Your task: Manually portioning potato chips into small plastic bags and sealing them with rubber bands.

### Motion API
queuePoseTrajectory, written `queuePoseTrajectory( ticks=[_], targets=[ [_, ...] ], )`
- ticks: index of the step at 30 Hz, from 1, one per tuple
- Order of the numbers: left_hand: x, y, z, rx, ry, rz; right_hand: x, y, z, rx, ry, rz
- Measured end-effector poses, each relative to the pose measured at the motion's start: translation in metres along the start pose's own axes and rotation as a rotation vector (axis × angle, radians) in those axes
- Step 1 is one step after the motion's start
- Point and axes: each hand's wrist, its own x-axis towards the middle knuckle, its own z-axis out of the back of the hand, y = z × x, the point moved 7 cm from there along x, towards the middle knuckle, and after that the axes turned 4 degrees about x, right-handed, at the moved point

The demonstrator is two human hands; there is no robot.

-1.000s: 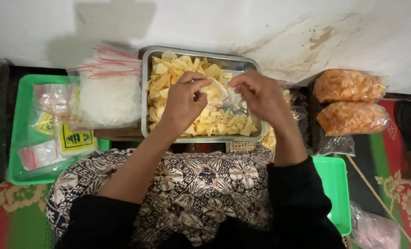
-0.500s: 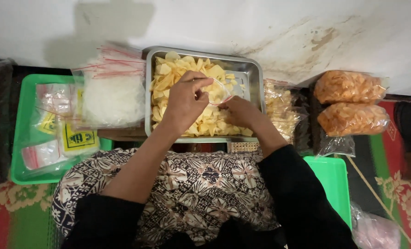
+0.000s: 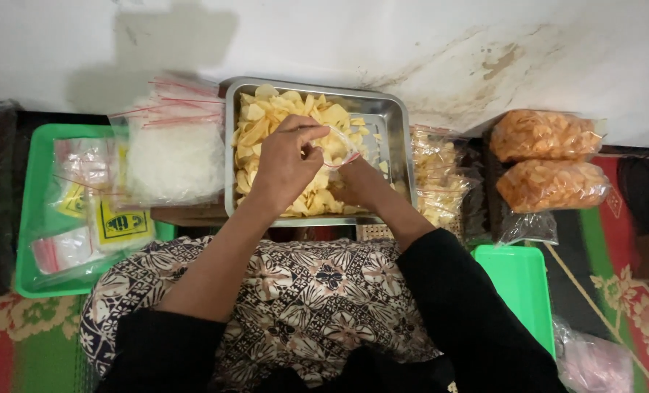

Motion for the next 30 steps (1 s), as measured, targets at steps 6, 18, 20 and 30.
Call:
queuePoseTrajectory(
  ticks=[6, 18, 20, 30],
  targets=[
    [-0.001, 0.003, 0.0, -0.037, -0.001, 0.01, -0.007, 0.005, 0.013, 0.093, -0.035, 0.134],
    [0.002, 0.019, -0.007, -0.062, 0.025, 0.075, -0.007, -0.014, 0.037, -0.042, -0.124, 0.27],
    [0.0, 0.015, -0.005, -0.073, 0.038, 0.107, -0.025, -0.013, 0.071, 0.073, -0.213, 0.319],
    [-0.001, 0.019, -0.016, -0.101, 0.081, 0.128, -0.114, 0.075, 0.182, 0.531, -0.537, 0.421]
  ],
)
